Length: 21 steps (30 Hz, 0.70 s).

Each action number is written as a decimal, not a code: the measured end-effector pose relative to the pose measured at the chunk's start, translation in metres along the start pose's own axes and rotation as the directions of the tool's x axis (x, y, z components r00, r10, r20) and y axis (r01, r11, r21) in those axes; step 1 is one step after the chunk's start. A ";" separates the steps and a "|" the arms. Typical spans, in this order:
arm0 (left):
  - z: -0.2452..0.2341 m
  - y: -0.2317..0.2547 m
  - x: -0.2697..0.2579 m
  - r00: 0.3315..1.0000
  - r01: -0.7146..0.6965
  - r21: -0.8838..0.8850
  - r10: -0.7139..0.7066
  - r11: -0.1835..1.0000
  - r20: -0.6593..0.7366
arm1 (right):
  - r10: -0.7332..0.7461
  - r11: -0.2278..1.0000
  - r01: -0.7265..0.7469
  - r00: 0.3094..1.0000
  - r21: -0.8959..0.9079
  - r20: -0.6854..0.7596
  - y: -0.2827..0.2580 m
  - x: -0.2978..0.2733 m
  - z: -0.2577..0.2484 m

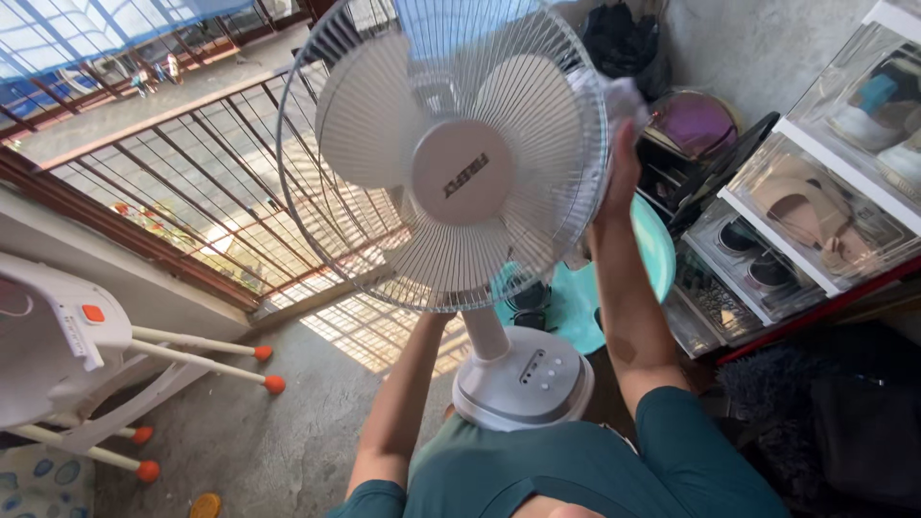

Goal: The person sweeps the floor with a broom and dustpan, then wipes a baby high chair with a cloth. They proceed to wipe a small portable fan and a larger pedestal fan with a cloth, cleaning the grills, blades, and base.

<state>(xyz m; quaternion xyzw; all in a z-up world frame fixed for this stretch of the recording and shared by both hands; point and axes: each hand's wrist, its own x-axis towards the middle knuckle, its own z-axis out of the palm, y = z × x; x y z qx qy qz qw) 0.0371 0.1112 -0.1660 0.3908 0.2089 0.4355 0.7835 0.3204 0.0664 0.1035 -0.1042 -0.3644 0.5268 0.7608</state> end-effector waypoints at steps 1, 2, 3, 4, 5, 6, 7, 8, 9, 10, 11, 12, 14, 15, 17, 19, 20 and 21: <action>0.004 -0.001 0.000 1.000 0.013 -0.049 -0.015 0.999 -0.023 | -0.082 0.985 0.077 0.996 -0.157 -0.022 -0.014 0.013 0.001; 0.006 -0.002 0.001 0.999 0.022 -0.018 -0.023 1.000 -0.031 | -0.162 0.938 0.143 0.986 -0.315 -0.037 -0.024 0.021 0.003; 0.007 -0.001 0.003 0.999 0.031 0.013 -0.031 0.999 -0.040 | -0.250 0.787 0.256 0.964 -0.561 0.088 -0.030 0.026 0.006; 0.008 -0.003 -0.001 0.998 0.044 0.040 -0.042 0.998 -0.055 | -0.290 0.563 0.357 0.930 -0.745 0.226 -0.031 0.024 0.010; 0.007 -0.004 -0.005 0.997 0.057 0.067 -0.053 0.996 -0.058 | -0.285 0.288 0.444 0.885 -0.848 0.367 -0.027 0.016 0.015; 0.005 -0.002 -0.006 0.996 0.066 0.097 -0.060 0.993 -0.061 | -0.261 0.024 0.466 0.857 -0.884 0.445 -0.020 0.005 0.020; 0.002 0.000 -0.007 0.996 0.075 0.126 -0.067 0.989 -0.064 | -0.217 -0.242 0.464 0.830 -0.852 0.513 -0.012 -0.010 0.026; 0.000 0.001 -0.008 0.989 -0.143 0.488 0.137 0.861 0.049 | -0.186 -0.141 0.458 0.859 -0.878 0.478 -0.001 -0.025 0.030; -0.002 0.003 -0.009 0.934 -0.347 0.747 0.278 0.567 0.223 | -0.147 -0.039 0.444 0.884 -0.895 0.444 0.010 -0.042 0.034; -0.004 0.003 -0.011 0.845 -0.493 0.854 0.325 0.164 0.425 | -0.159 -0.029 0.457 0.876 -0.889 0.455 0.024 -0.064 0.038; -0.005 0.003 -0.011 0.934 -0.345 0.764 0.281 0.546 0.221 | -0.170 -0.018 0.470 0.868 -0.882 0.466 0.038 -0.085 0.040; -0.003 0.002 -0.009 0.987 -0.155 0.529 0.154 0.834 0.047 | -0.137 -0.056 0.493 0.858 -0.868 0.495 0.047 -0.106 0.040; 0.003 0.000 -0.004 0.997 0.034 0.202 -0.021 0.979 -0.068 | -0.079 -0.111 0.580 0.805 -0.807 0.588 0.058 -0.123 0.031; 0.006 -0.001 -0.003 0.998 0.022 0.212 -0.009 0.977 -0.064 | -0.054 -0.126 0.640 0.758 -0.758 0.650 0.060 -0.123 0.025; 0.009 0.001 -0.003 0.998 0.015 0.222 -0.001 0.975 -0.063 | -0.113 -0.114 0.610 0.777 -0.785 0.620 0.060 -0.112 0.010; 0.010 0.001 -0.002 0.998 0.021 0.220 -0.006 0.975 -0.068 | -0.270 -0.034 0.422 0.869 -0.906 0.415 0.055 -0.086 -0.004; 0.010 0.000 -0.001 0.994 0.078 0.200 -0.061 0.977 -0.088 | -0.336 0.005 0.361 0.879 -0.933 0.338 0.051 -0.077 -0.008; 0.010 -0.001 0.001 0.988 0.134 0.180 -0.117 0.974 -0.106 | -0.398 0.048 0.301 0.880 -0.952 0.259 0.049 -0.072 -0.010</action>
